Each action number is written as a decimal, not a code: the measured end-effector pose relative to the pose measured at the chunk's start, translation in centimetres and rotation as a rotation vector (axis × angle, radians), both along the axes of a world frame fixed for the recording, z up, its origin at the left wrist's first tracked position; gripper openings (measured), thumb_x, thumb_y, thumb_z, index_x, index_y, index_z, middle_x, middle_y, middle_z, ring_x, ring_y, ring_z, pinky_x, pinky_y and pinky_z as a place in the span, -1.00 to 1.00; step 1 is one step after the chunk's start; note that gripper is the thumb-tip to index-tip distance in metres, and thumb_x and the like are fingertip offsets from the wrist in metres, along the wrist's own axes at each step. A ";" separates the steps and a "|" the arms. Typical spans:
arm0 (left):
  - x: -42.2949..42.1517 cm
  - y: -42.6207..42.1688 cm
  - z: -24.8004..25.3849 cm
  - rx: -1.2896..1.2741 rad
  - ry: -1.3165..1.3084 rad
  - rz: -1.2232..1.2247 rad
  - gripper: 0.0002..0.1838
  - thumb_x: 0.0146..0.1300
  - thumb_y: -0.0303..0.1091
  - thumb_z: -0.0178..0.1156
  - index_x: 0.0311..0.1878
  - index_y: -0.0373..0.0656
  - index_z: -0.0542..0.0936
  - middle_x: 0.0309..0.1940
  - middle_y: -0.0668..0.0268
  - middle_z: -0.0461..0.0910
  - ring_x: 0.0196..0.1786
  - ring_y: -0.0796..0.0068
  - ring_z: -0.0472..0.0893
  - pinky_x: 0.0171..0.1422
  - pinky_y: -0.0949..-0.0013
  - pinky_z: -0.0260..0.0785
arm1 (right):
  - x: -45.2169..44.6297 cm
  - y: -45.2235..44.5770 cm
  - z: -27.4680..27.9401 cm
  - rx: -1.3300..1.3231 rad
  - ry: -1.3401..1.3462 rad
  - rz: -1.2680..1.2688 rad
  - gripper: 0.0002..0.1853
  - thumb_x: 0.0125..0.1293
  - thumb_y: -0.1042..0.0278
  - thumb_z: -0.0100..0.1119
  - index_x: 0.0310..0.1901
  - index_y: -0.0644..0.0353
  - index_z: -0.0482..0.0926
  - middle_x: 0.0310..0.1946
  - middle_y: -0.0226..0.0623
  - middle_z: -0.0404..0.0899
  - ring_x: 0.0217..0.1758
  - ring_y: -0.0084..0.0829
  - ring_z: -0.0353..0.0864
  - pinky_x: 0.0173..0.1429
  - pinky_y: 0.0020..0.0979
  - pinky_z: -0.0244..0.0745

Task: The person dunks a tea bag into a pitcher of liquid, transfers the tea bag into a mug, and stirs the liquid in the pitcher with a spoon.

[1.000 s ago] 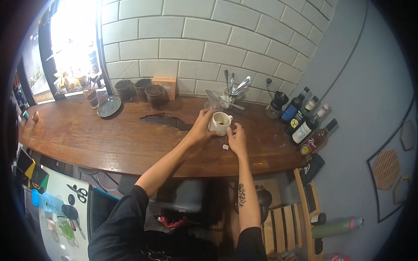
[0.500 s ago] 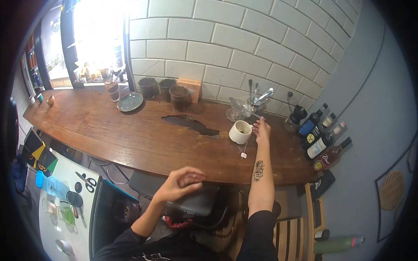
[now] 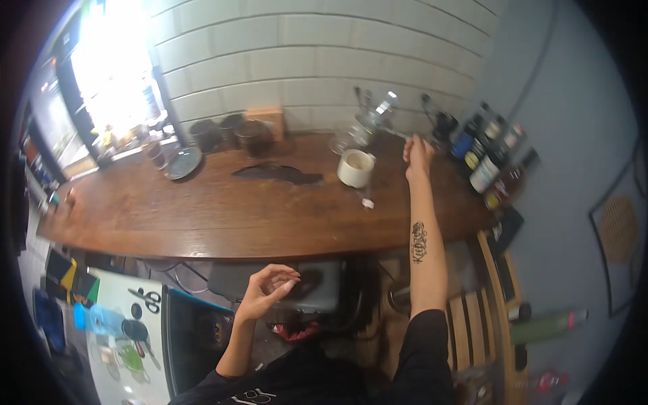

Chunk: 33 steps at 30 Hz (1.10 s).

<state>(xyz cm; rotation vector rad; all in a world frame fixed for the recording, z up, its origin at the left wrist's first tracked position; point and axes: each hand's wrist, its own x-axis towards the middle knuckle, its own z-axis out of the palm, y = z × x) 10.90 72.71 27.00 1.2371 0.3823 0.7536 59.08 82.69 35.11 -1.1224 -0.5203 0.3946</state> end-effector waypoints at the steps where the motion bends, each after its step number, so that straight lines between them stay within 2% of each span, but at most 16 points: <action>1: 0.7 -0.3 -0.1 -0.006 -0.001 -0.024 -0.67 0.42 -0.58 0.26 0.21 -0.36 0.53 0.09 0.17 0.65 0.21 0.46 0.62 0.36 0.37 0.45 | 0.0 -2.4 1.2 0.010 -0.035 0.004 -0.76 0.51 0.26 0.12 -0.34 0.18 0.54 -0.57 -0.45 0.48 -0.64 -0.62 0.39 -0.61 -0.50 0.16; 4: 3.6 -1.3 -0.7 0.007 -0.008 -0.137 -0.67 0.40 -0.61 0.26 0.20 -0.38 0.53 0.10 0.16 0.63 0.22 0.43 0.60 0.35 0.38 0.45 | -0.6 -11.5 4.1 0.022 -0.168 -0.030 -0.76 0.53 0.28 0.10 -0.32 0.19 0.54 -0.56 -0.47 0.48 -0.61 -0.63 0.40 -0.58 -0.51 0.19; 8: 9.0 -4.8 -1.4 0.017 -0.031 -0.320 -0.70 0.40 -0.63 0.25 0.17 -0.36 0.55 0.09 0.19 0.63 0.23 0.44 0.59 0.35 0.39 0.42 | -4.2 -28.9 6.8 -0.131 -0.171 -0.262 -0.74 0.55 0.28 0.08 -0.31 0.23 0.55 -0.55 -0.48 0.47 -0.59 -0.65 0.38 -0.52 -0.52 0.23; 12: 14.6 -10.4 -3.9 -0.025 -0.029 -0.672 -0.70 0.42 -0.65 0.23 0.18 -0.34 0.55 0.09 0.22 0.64 0.22 0.48 0.59 0.33 0.41 0.41 | -10.2 -47.9 6.8 -0.283 -0.201 -0.427 -0.74 0.58 0.23 0.09 -0.25 0.23 0.54 -0.51 -0.46 0.45 -0.53 -0.63 0.36 -0.44 -0.52 0.24; 17: 19.3 -19.8 -7.9 0.032 0.085 -1.092 -0.64 0.40 -0.58 0.30 0.23 -0.27 0.53 0.11 0.28 0.64 0.20 0.48 0.61 0.35 0.38 0.44 | -23.2 -65.1 4.3 -0.482 -0.098 -0.929 -0.69 0.56 0.16 0.11 -0.28 0.24 0.57 -0.56 -0.50 0.44 -0.55 -0.68 0.33 -0.46 -0.54 0.15; 20: 19.8 -25.5 -9.1 0.107 0.167 -1.294 -0.56 0.38 -0.52 0.35 0.29 -0.26 0.50 0.13 0.26 0.62 0.23 0.45 0.60 0.38 0.33 0.44 | -30.5 -71.0 2.6 -0.679 -0.026 -1.031 -0.68 0.55 0.17 0.11 -0.30 0.23 0.57 -0.58 -0.51 0.44 -0.55 -0.69 0.33 -0.46 -0.53 0.16; 21: 20.0 -26.7 -10.1 0.199 0.209 -1.372 -0.39 0.33 -0.47 0.42 0.39 -0.22 0.40 0.24 0.19 0.55 0.33 0.34 0.55 0.44 0.23 0.41 | -32.0 -72.4 1.6 -0.786 0.001 -1.032 -0.68 0.55 0.17 0.11 -0.32 0.23 0.57 -0.58 -0.52 0.44 -0.54 -0.70 0.34 -0.45 -0.53 0.17; 22: 20.0 -28.2 -10.4 0.196 0.220 -1.383 -0.39 0.33 -0.47 0.42 0.39 -0.22 0.40 0.24 0.19 0.55 0.33 0.34 0.55 0.44 0.23 0.41 | -32.9 -73.3 0.7 -0.861 -0.022 -1.018 -0.66 0.56 0.17 0.09 -0.34 0.23 0.57 -0.56 -0.51 0.45 -0.53 -0.71 0.34 -0.44 -0.54 0.18; 24: 19.9 -31.2 -10.7 0.274 0.261 -1.419 -0.11 0.23 -0.40 0.52 0.54 -0.17 0.22 0.41 0.08 0.40 0.47 0.15 0.42 0.51 0.08 0.35 | -33.7 -75.1 -2.2 -0.941 -0.040 -1.003 -0.67 0.58 0.22 0.08 -0.33 0.26 0.57 -0.54 -0.47 0.48 -0.51 -0.66 0.37 -0.41 -0.50 0.25; 25: 19.8 -32.2 -11.1 0.273 0.269 -1.414 -0.11 0.23 -0.40 0.52 0.54 -0.17 0.22 0.41 0.08 0.40 0.47 0.15 0.42 0.51 0.08 0.35 | -33.6 -75.2 -3.3 -0.962 -0.077 -0.984 -0.70 0.57 0.26 0.09 -0.31 0.29 0.56 -0.54 -0.42 0.47 -0.49 -0.63 0.39 -0.39 -0.47 0.29; 26: 19.7 -33.4 -11.6 0.315 0.292 -1.392 0.04 0.15 -0.36 0.57 0.59 -0.16 0.11 0.48 0.03 0.30 0.52 0.07 0.35 0.54 0.01 0.31 | -33.2 -75.3 -4.3 -0.979 -0.114 -0.958 -0.72 0.56 0.30 0.10 -0.29 0.31 0.56 -0.54 -0.36 0.47 -0.47 -0.59 0.41 -0.37 -0.43 0.33; 27: 19.7 -34.5 -12.0 0.357 0.313 -1.364 0.19 0.07 -0.32 0.63 0.64 -0.14 0.01 0.55 -0.01 0.20 0.57 0.00 0.27 0.56 -0.05 0.26 | -32.4 -75.4 -5.0 -1.039 -0.190 -0.955 -0.78 0.53 0.39 0.12 -0.28 0.35 0.53 -0.52 -0.19 0.47 -0.47 -0.39 0.49 -0.33 -0.34 0.39; 28: 19.8 -35.5 -12.2 0.357 0.323 -1.342 0.19 0.07 -0.32 0.63 0.64 -0.14 0.01 0.55 -0.01 0.20 0.57 0.00 0.27 0.56 -0.05 0.26 | -31.5 -75.4 -5.9 -1.081 -0.263 -0.944 -0.83 0.48 0.43 0.14 -0.26 0.36 0.54 -0.46 -0.05 0.51 -0.46 -0.11 0.54 -0.30 -0.25 0.42; 30: 19.7 -37.4 -12.5 0.405 0.284 -1.268 0.36 -0.04 -0.27 0.69 0.67 -0.15 -0.11 0.60 -0.06 0.08 0.62 -0.06 0.15 0.60 -0.14 0.19 | -30.0 -75.8 -6.8 -1.176 -0.383 -0.866 -0.88 0.43 0.48 0.16 -0.24 0.35 0.57 -0.38 0.01 0.55 -0.35 0.09 0.56 -0.26 -0.14 0.45; 31: 19.4 -38.5 -13.0 0.423 0.290 -1.204 0.42 -0.09 -0.28 0.71 0.67 -0.19 -0.17 0.61 -0.06 0.05 0.65 -0.01 0.11 0.64 -0.10 0.12 | -28.8 -75.9 -7.4 -1.106 -0.508 -0.867 -0.92 0.41 0.56 0.20 -0.25 0.37 0.54 -0.50 -0.10 0.42 -0.54 -0.23 0.40 -0.40 -0.32 0.30; 33: 19.8 -40.6 -14.0 0.409 0.208 -1.132 0.44 -0.11 -0.28 0.72 0.66 -0.20 -0.19 0.60 -0.05 0.06 0.65 0.03 0.11 0.66 -0.06 0.09 | -27.1 -76.3 -8.6 -1.111 -0.552 -0.785 -0.95 0.35 0.56 0.24 -0.20 0.34 0.62 -0.43 -0.10 0.52 -0.47 -0.12 0.52 -0.35 -0.23 0.40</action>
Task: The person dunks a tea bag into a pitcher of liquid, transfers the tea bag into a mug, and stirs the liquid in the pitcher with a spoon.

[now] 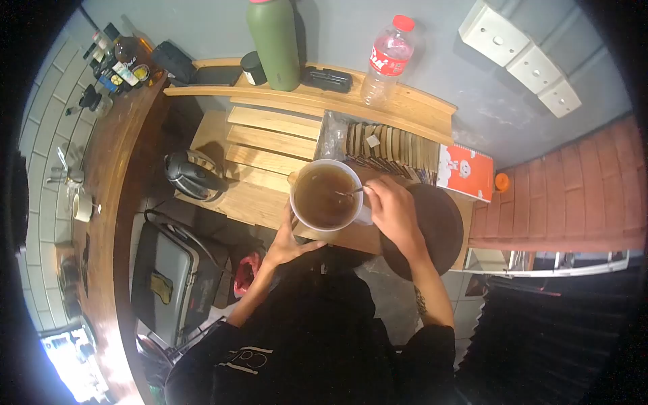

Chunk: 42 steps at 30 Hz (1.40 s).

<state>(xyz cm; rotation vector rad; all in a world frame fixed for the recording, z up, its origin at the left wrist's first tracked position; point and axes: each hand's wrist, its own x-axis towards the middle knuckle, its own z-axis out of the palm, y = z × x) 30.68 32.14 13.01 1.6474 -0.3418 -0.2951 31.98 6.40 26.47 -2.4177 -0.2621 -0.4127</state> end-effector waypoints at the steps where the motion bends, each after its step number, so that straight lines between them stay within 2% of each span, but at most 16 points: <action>1: 0.2 -1.0 -0.5 -0.055 -0.076 0.036 0.46 -0.12 -0.29 0.72 0.66 -0.21 -0.20 0.60 -0.04 0.07 0.65 0.06 0.12 0.68 -0.02 0.06 | 0.8 -0.2 -0.7 -0.041 0.005 0.040 -0.93 0.32 0.56 0.26 -0.19 0.32 0.65 -0.41 -0.10 0.53 -0.44 -0.10 0.58 -0.32 -0.18 0.44; 2: 0.1 -1.8 -1.1 -0.060 -0.106 0.102 0.47 -0.16 -0.30 0.74 0.65 -0.24 -0.18 0.59 0.01 0.09 0.64 0.12 0.15 0.68 0.05 0.07 | 1.4 -0.2 -1.3 -0.033 0.018 0.056 -0.93 0.32 0.56 0.26 -0.19 0.32 0.65 -0.41 -0.10 0.53 -0.44 -0.10 0.58 -0.32 -0.18 0.44; 7: 1.1 -4.6 -1.6 -0.165 -0.083 0.195 0.47 -0.23 -0.28 0.76 0.64 -0.23 -0.12 0.57 0.02 0.14 0.62 0.11 0.19 0.67 0.05 0.11 | 3.8 0.3 -2.6 -0.263 0.017 0.258 -0.90 0.22 0.54 0.31 -0.22 0.24 0.71 -0.37 -0.15 0.54 -0.31 -0.07 0.66 -0.25 -0.12 0.54; 11: 0.8 -4.8 -3.1 -0.167 -0.146 0.227 0.49 -0.26 -0.25 0.78 0.63 -0.22 -0.11 0.56 0.03 0.15 0.61 0.10 0.20 0.66 0.04 0.11 | 4.1 0.2 -2.5 -0.389 -0.004 0.306 -0.92 0.24 0.50 0.27 -0.30 0.33 0.68 -0.35 -0.17 0.56 -0.27 -0.10 0.66 -0.17 -0.13 0.56; 12: 0.8 -4.8 -3.9 -0.157 -0.161 0.231 0.50 -0.26 -0.24 0.78 0.64 -0.21 -0.13 0.57 0.02 0.13 0.62 0.10 0.20 0.66 0.02 0.11 | 3.8 0.1 -2.3 -0.450 0.042 0.334 -0.86 0.09 0.53 0.26 -0.28 0.30 0.69 -0.33 -0.17 0.58 -0.12 -0.16 0.68 -0.04 -0.15 0.58; 15: 0.7 -4.7 -4.5 -0.101 -0.171 0.231 0.53 -0.27 -0.23 0.78 0.65 -0.19 -0.17 0.57 0.01 0.12 0.62 0.07 0.19 0.66 0.02 0.11 | 3.0 -0.3 -1.9 -0.498 0.098 0.413 -0.86 0.06 0.51 0.28 -0.30 0.30 0.69 -0.30 -0.16 0.60 -0.12 -0.14 0.68 -0.04 -0.14 0.57; 17: 0.4 -4.6 -4.9 -0.064 -0.171 0.237 0.53 -0.26 -0.23 0.78 0.65 -0.19 -0.18 0.57 0.01 0.12 0.62 0.06 0.18 0.66 0.03 0.11 | 2.5 -0.4 -2.0 -0.519 0.135 0.428 -0.93 0.11 0.49 0.29 -0.38 0.29 0.68 -0.34 -0.18 0.60 -0.18 -0.14 0.68 -0.05 -0.13 0.57; 19: 0.3 -4.6 -4.9 -0.024 -0.170 0.247 0.53 -0.25 -0.24 0.78 0.65 -0.18 -0.19 0.57 0.01 0.13 0.62 0.06 0.18 0.66 0.04 0.11 | 2.1 -0.2 -2.9 -0.333 0.180 0.450 -0.88 0.18 0.54 0.20 -0.49 0.32 0.54 -0.47 -0.12 0.50 -0.32 -0.01 0.60 -0.21 -0.04 0.45; 23: 0.2 -4.6 -4.0 -0.061 -0.168 0.250 0.52 -0.22 -0.24 0.77 0.65 -0.17 -0.19 0.57 0.02 0.13 0.63 0.05 0.17 0.65 0.05 0.12 | 2.4 1.7 -3.4 -0.267 0.240 0.537 -0.85 0.23 0.51 0.22 -0.48 0.31 0.53 -0.47 -0.10 0.49 -0.36 0.01 0.58 -0.26 -0.03 0.41; 26: 0.1 -4.7 -3.9 -0.100 -0.164 0.251 0.52 -0.22 -0.23 0.77 0.65 -0.17 -0.20 0.58 0.02 0.12 0.63 0.06 0.17 0.65 0.05 0.12 | 4.0 4.3 -4.1 -0.143 0.161 0.474 -0.91 0.25 0.52 0.24 -0.42 0.28 0.61 -0.43 -0.11 0.54 -0.34 0.02 0.60 -0.28 -0.05 0.44; 28: 0.2 -4.7 -4.0 -0.143 -0.139 0.251 0.53 -0.22 -0.21 0.77 0.65 -0.17 -0.20 0.58 0.02 0.12 0.63 0.05 0.18 0.65 0.05 0.12 | 5.5 5.5 -4.3 -0.143 0.099 0.470 -0.91 0.24 0.53 0.24 -0.41 0.29 0.62 -0.42 -0.10 0.56 -0.33 0.02 0.61 -0.26 -0.05 0.46; 33: 0.2 -4.7 -4.5 -0.024 -0.215 0.299 0.54 -0.25 -0.08 0.77 0.65 -0.22 -0.17 0.59 -0.01 0.07 0.64 0.03 0.12 0.69 0.03 0.02 | 8.0 5.0 -4.4 -0.276 -0.057 0.359 -0.89 0.24 0.53 0.23 -0.44 0.30 0.63 -0.39 -0.07 0.61 -0.33 0.04 0.65 -0.23 -0.03 0.51; 34: 0.2 -4.7 -4.5 -0.025 -0.218 0.301 0.54 -0.25 -0.08 0.77 0.65 -0.22 -0.17 0.59 -0.01 0.07 0.64 0.03 0.12 0.69 0.03 0.02 | 7.8 4.4 -3.5 -0.367 -0.036 0.329 -0.90 0.21 0.53 0.27 -0.44 0.32 0.68 -0.37 -0.08 0.65 -0.27 -0.02 0.71 -0.16 -0.09 0.59; 37: 0.3 -4.7 -4.3 -0.068 -0.220 0.287 0.53 -0.23 -0.06 0.76 0.65 -0.23 -0.16 0.59 -0.03 0.06 0.65 0.02 0.11 0.70 0.02 -0.01 | 6.7 2.1 -1.7 -0.393 0.038 0.304 -0.90 0.21 0.53 0.27 -0.44 0.32 0.68 -0.36 -0.09 0.65 -0.27 -0.02 0.71 -0.16 -0.09 0.59; 38: 0.3 -4.7 -4.2 -0.084 -0.239 0.292 0.53 -0.23 -0.05 0.76 0.65 -0.23 -0.16 0.58 -0.03 0.07 0.64 0.01 0.12 0.69 0.01 0.00 | 6.4 1.2 -1.8 -0.352 0.035 0.326 -0.88 0.25 0.52 0.22 -0.44 0.33 0.62 -0.41 -0.10 0.59 -0.31 0.03 0.65 -0.21 -0.04 0.51; 42: 0.4 -4.8 -4.2 -0.106 -0.279 0.297 0.53 -0.24 -0.05 0.76 0.65 -0.23 -0.15 0.58 -0.03 0.09 0.63 0.01 0.14 0.68 0.02 0.03 | 4.4 0.0 -2.0 -0.355 0.163 0.477 -0.90 0.24 0.48 0.25 -0.41 0.29 0.64 -0.43 -0.10 0.56 -0.31 0.02 0.62 -0.21 -0.04 0.48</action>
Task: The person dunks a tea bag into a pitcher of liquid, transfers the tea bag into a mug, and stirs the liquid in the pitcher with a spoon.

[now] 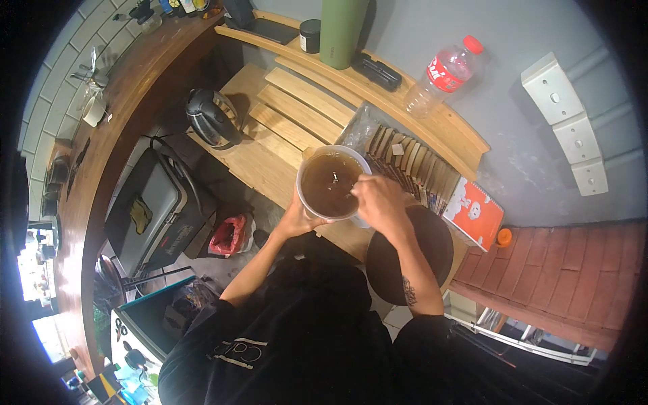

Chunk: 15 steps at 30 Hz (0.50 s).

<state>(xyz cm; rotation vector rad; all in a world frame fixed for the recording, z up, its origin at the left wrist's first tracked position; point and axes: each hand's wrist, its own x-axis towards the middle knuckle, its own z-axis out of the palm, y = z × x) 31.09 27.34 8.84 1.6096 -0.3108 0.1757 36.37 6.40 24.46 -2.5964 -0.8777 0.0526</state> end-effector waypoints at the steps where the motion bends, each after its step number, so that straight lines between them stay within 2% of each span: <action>1: 0.0 0.0 -0.1 -0.002 -0.002 -0.001 0.53 -0.24 -0.05 0.76 0.65 -0.23 -0.15 0.58 -0.03 0.09 0.63 0.01 0.14 0.68 0.02 0.03 | -0.4 0.4 -0.5 0.050 0.041 0.024 -0.89 0.25 0.46 0.25 -0.41 0.28 0.64 -0.43 -0.11 0.55 -0.31 0.01 0.62 -0.23 -0.04 0.46; 3: -0.1 0.1 -0.3 0.007 0.050 -0.013 0.53 -0.25 -0.06 0.77 0.65 -0.23 -0.15 0.57 -0.02 0.10 0.63 0.02 0.15 0.68 0.02 0.04 | -0.8 2.2 -0.7 0.069 0.076 0.036 -0.89 0.25 0.47 0.25 -0.43 0.24 0.66 -0.40 -0.17 0.59 -0.27 -0.08 0.67 -0.19 -0.09 0.51; 6: -0.3 0.1 -0.8 0.015 0.073 -0.007 0.54 -0.26 -0.07 0.77 0.65 -0.23 -0.15 0.58 -0.02 0.10 0.63 0.04 0.15 0.68 0.02 0.05 | 0.1 4.6 -2.3 0.202 0.000 -0.006 -0.88 0.27 0.45 0.25 -0.41 0.24 0.65 -0.41 -0.17 0.58 -0.28 -0.07 0.66 -0.20 -0.07 0.51; 9: -0.3 0.0 -0.9 -0.012 0.116 -0.018 0.55 -0.26 -0.07 0.77 0.65 -0.23 -0.16 0.58 -0.03 0.09 0.63 0.03 0.14 0.68 0.02 0.04 | 1.7 5.3 -2.4 0.193 -0.085 -0.059 -0.90 0.28 0.46 0.25 -0.38 0.26 0.65 -0.40 -0.17 0.59 -0.29 -0.06 0.66 -0.21 -0.07 0.53; 10: -0.4 0.0 -0.7 -0.012 0.115 -0.022 0.55 -0.26 -0.07 0.77 0.65 -0.23 -0.16 0.58 -0.03 0.09 0.63 0.03 0.14 0.68 0.02 0.04 | 1.9 5.2 -1.8 0.265 -0.150 -0.068 -0.97 0.24 0.57 0.26 -0.36 0.30 0.64 -0.40 -0.10 0.56 -0.34 0.03 0.61 -0.28 -0.08 0.47; 12: -0.4 0.1 -0.3 0.072 0.113 0.012 0.55 -0.26 -0.07 0.77 0.65 -0.23 -0.16 0.58 -0.03 0.09 0.64 0.03 0.14 0.69 0.03 0.04 | 2.2 4.0 -1.2 0.213 -0.182 -0.102 -0.97 0.23 0.57 0.26 -0.36 0.31 0.64 -0.40 -0.10 0.56 -0.34 0.03 0.61 -0.27 -0.08 0.47; 15: -0.4 0.0 -0.2 0.027 0.114 0.001 0.55 -0.26 -0.05 0.77 0.65 -0.23 -0.17 0.58 -0.03 0.08 0.64 0.03 0.14 0.69 0.03 0.04 | 2.1 1.4 -0.6 0.173 -0.251 -0.140 -0.96 0.24 0.56 0.25 -0.37 0.29 0.64 -0.39 -0.12 0.57 -0.33 0.01 0.62 -0.26 -0.07 0.47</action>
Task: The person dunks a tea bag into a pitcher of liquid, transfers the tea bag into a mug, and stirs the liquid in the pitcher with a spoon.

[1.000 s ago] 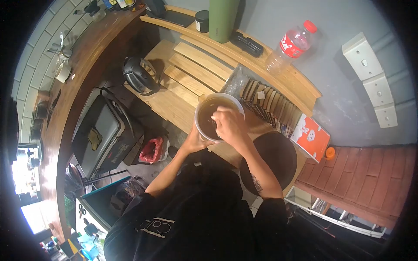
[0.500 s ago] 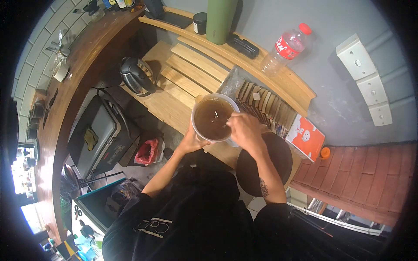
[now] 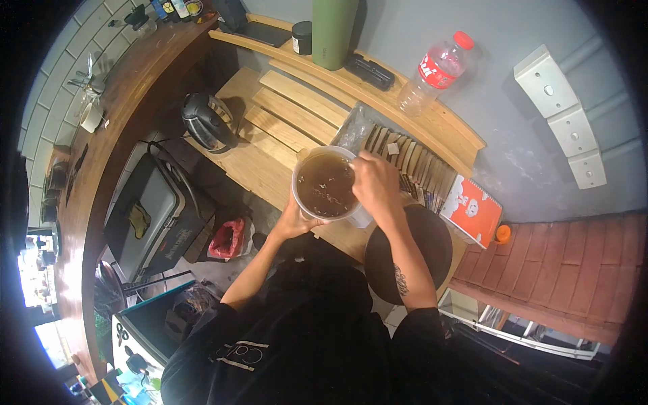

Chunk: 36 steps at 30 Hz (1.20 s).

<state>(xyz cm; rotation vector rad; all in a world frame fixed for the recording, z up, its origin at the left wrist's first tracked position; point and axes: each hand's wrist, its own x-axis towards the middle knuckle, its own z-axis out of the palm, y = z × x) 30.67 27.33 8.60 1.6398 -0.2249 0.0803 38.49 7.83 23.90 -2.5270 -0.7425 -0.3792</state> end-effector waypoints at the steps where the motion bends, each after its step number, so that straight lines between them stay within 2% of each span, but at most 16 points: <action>1: 0.0 0.0 -0.1 0.000 0.000 -0.004 0.55 -0.26 -0.05 0.77 0.65 -0.23 -0.17 0.58 -0.03 0.08 0.64 0.03 0.14 0.69 0.03 0.04 | -0.4 -0.8 0.3 -0.022 0.045 -0.023 -0.95 0.25 0.55 0.24 -0.37 0.28 0.65 -0.40 -0.13 0.57 -0.34 0.00 0.62 -0.26 -0.07 0.47; 4: 0.1 0.0 -0.3 0.013 0.007 -0.014 0.55 -0.26 -0.05 0.77 0.65 -0.24 -0.16 0.58 -0.02 0.09 0.64 0.03 0.14 0.69 0.02 0.04 | -1.9 -1.9 0.0 -0.040 0.109 -0.031 -0.93 0.28 0.49 0.25 -0.36 0.26 0.65 -0.41 -0.14 0.56 -0.36 -0.02 0.62 -0.27 -0.07 0.45; 7: 0.3 0.0 -0.3 0.000 -0.026 -0.014 0.55 -0.27 -0.05 0.77 0.65 -0.23 -0.16 0.57 -0.02 0.11 0.63 0.04 0.15 0.69 0.02 0.05 | -3.5 -0.7 -0.7 -0.047 0.266 0.092 -0.90 0.24 0.48 0.26 -0.42 0.26 0.66 -0.42 -0.16 0.57 -0.32 -0.03 0.64 -0.23 -0.06 0.48; 11: 0.1 0.1 -1.0 -0.017 0.046 -0.033 0.54 -0.26 -0.06 0.77 0.65 -0.22 -0.15 0.56 -0.01 0.14 0.62 0.04 0.17 0.68 0.02 0.07 | -2.9 1.8 -1.7 0.115 0.273 0.122 -0.91 0.29 0.49 0.24 -0.38 0.26 0.64 -0.42 -0.17 0.56 -0.33 -0.04 0.63 -0.24 -0.07 0.46; 13: 0.2 0.0 -0.9 -0.014 0.039 -0.031 0.54 -0.26 -0.06 0.77 0.65 -0.21 -0.15 0.56 -0.01 0.14 0.62 0.04 0.17 0.67 0.02 0.08 | -1.9 2.1 -1.4 0.238 0.218 0.059 -0.95 0.29 0.55 0.26 -0.26 0.28 0.68 -0.43 -0.11 0.55 -0.35 -0.02 0.62 -0.27 -0.14 0.44; 16: 0.2 -0.1 -0.3 -0.050 -0.006 -0.011 0.54 -0.26 -0.05 0.77 0.65 -0.22 -0.15 0.56 -0.01 0.14 0.62 0.03 0.16 0.68 0.02 0.06 | -1.1 1.1 -0.5 0.180 0.069 -0.003 -0.94 0.28 0.59 0.25 -0.24 0.30 0.67 -0.41 -0.10 0.56 -0.35 -0.01 0.62 -0.27 -0.13 0.45; 17: 0.2 -0.1 -0.3 -0.050 -0.001 -0.011 0.54 -0.26 -0.04 0.77 0.65 -0.22 -0.15 0.55 -0.01 0.14 0.62 0.03 0.16 0.68 0.02 0.05 | -1.1 0.8 0.0 0.124 0.061 -0.043 -0.97 0.25 0.53 0.28 -0.33 0.28 0.66 -0.40 -0.15 0.56 -0.29 -0.05 0.63 -0.20 -0.10 0.50; 20: 0.2 -0.1 -0.5 -0.056 0.016 -0.018 0.53 -0.26 -0.04 0.77 0.64 -0.23 -0.14 0.55 0.00 0.15 0.62 0.04 0.16 0.69 0.02 0.03 | -1.8 -0.7 0.4 0.014 -0.003 -0.054 -0.98 0.25 0.58 0.25 -0.30 0.32 0.64 -0.41 -0.11 0.53 -0.33 0.00 0.61 -0.26 -0.09 0.45; 26: 0.3 0.1 -0.7 -0.018 0.010 -0.022 0.53 -0.26 -0.06 0.77 0.64 -0.23 -0.15 0.55 0.01 0.15 0.63 0.05 0.16 0.69 0.03 0.03 | -3.7 -0.9 -1.0 -0.004 0.156 0.064 -0.95 0.26 0.54 0.27 -0.30 0.33 0.64 -0.42 -0.11 0.54 -0.34 -0.02 0.61 -0.26 -0.10 0.45; 29: 0.3 0.0 -0.5 -0.032 0.028 -0.042 0.54 -0.26 -0.08 0.77 0.64 -0.24 -0.15 0.56 0.00 0.14 0.63 0.06 0.16 0.69 0.03 0.03 | -3.4 0.5 -2.2 0.233 0.277 0.104 -0.93 0.30 0.54 0.26 -0.23 0.32 0.68 -0.42 -0.08 0.59 -0.39 -0.02 0.60 -0.29 -0.19 0.44; 30: 0.3 0.0 -0.3 -0.055 0.038 -0.051 0.54 -0.26 -0.10 0.77 0.64 -0.24 -0.15 0.56 -0.01 0.14 0.63 0.06 0.15 0.69 0.03 0.04 | -2.9 0.8 -2.3 0.234 0.278 0.105 -0.93 0.30 0.54 0.26 -0.23 0.32 0.68 -0.42 -0.08 0.59 -0.39 -0.02 0.60 -0.29 -0.19 0.44; 32: 0.2 0.1 -0.9 -0.040 0.033 -0.042 0.53 -0.26 -0.10 0.77 0.64 -0.24 -0.15 0.56 -0.01 0.13 0.63 0.06 0.15 0.69 0.03 0.03 | -2.3 1.1 -1.5 0.330 0.082 0.020 -0.94 0.30 0.56 0.26 -0.23 0.32 0.67 -0.42 -0.07 0.58 -0.39 -0.01 0.59 -0.30 -0.21 0.44; 34: 0.3 0.0 -0.8 -0.026 0.022 -0.034 0.53 -0.25 -0.11 0.77 0.65 -0.24 -0.15 0.56 -0.01 0.12 0.63 0.06 0.15 0.69 0.03 0.03 | -2.0 0.6 -0.7 0.306 0.082 -0.017 -0.93 0.30 0.57 0.25 -0.22 0.33 0.67 -0.40 -0.07 0.59 -0.37 0.01 0.60 -0.29 -0.18 0.46; 36: 0.2 0.0 0.0 -0.017 0.009 -0.018 0.53 -0.24 -0.09 0.77 0.65 -0.24 -0.16 0.57 -0.02 0.10 0.64 0.05 0.14 0.70 0.04 0.01 | -1.8 -0.2 -0.4 0.152 0.011 -0.112 -0.96 0.29 0.53 0.24 -0.32 0.28 0.62 -0.42 -0.15 0.53 -0.30 -0.05 0.62 -0.23 -0.10 0.48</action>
